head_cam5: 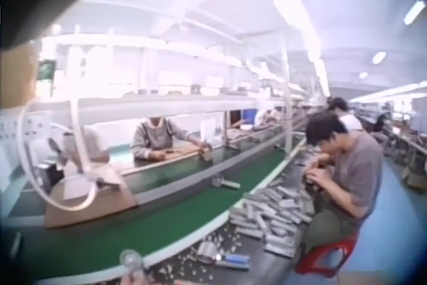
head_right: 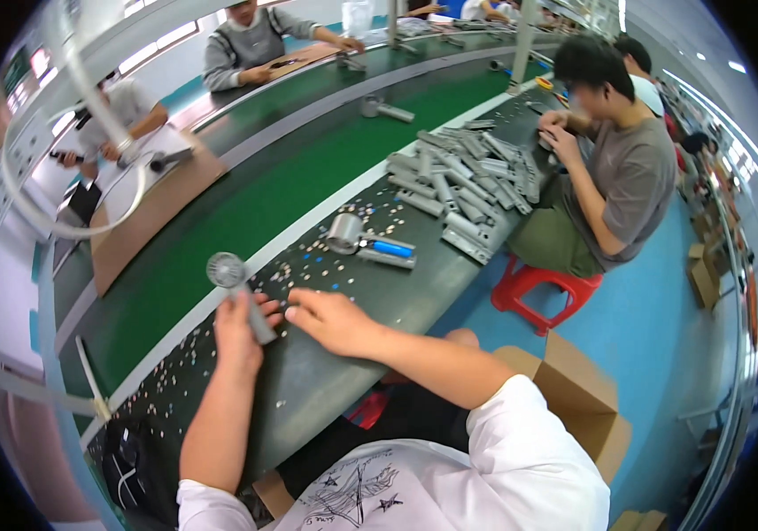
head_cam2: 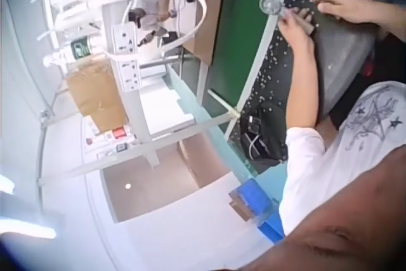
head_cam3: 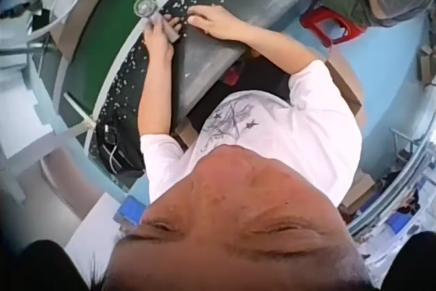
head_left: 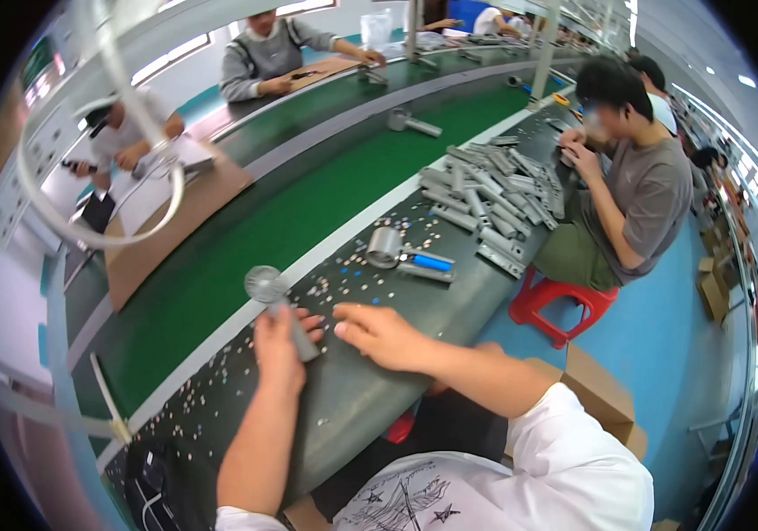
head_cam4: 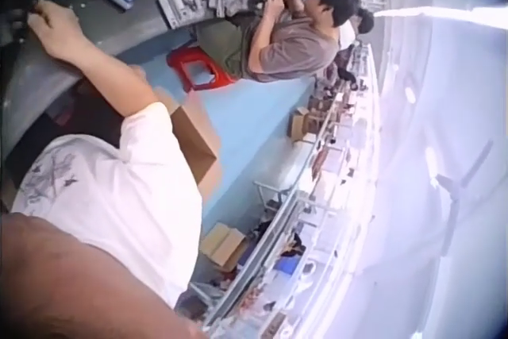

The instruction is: The person assembles components of small portable handheld fans by hand, fitting fan motors, fan blades, circuit boards, and batteries into fan housings.

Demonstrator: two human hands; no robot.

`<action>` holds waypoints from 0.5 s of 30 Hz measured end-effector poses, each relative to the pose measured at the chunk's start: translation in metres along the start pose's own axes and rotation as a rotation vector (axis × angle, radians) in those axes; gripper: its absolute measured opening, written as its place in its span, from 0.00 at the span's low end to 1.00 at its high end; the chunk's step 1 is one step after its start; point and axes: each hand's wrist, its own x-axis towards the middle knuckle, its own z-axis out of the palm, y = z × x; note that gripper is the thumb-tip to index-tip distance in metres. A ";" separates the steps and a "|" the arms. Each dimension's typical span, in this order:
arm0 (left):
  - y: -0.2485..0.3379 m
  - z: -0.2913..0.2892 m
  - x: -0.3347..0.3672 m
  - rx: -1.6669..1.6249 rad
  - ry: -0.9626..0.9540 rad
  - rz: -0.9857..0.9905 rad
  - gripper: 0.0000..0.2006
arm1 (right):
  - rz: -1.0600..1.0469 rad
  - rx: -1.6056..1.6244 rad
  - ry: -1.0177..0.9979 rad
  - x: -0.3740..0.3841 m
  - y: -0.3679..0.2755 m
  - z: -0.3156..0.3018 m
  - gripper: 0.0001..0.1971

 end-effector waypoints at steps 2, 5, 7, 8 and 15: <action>0.017 -0.023 0.049 0.133 0.072 0.075 0.16 | 0.141 0.066 0.070 0.013 -0.009 -0.056 0.16; 0.053 -0.056 0.144 0.106 0.172 0.152 0.13 | 0.149 -0.117 0.313 0.068 0.037 -0.140 0.14; 0.075 -0.117 0.227 0.188 0.281 0.152 0.13 | 0.058 -0.460 0.476 0.124 0.083 -0.186 0.13; 0.088 -0.147 0.263 0.277 0.324 0.193 0.13 | 0.025 -0.615 0.557 0.154 0.124 -0.213 0.13; 0.132 -0.212 0.397 0.382 0.414 0.493 0.13 | 0.322 -1.106 0.475 0.280 0.219 -0.317 0.17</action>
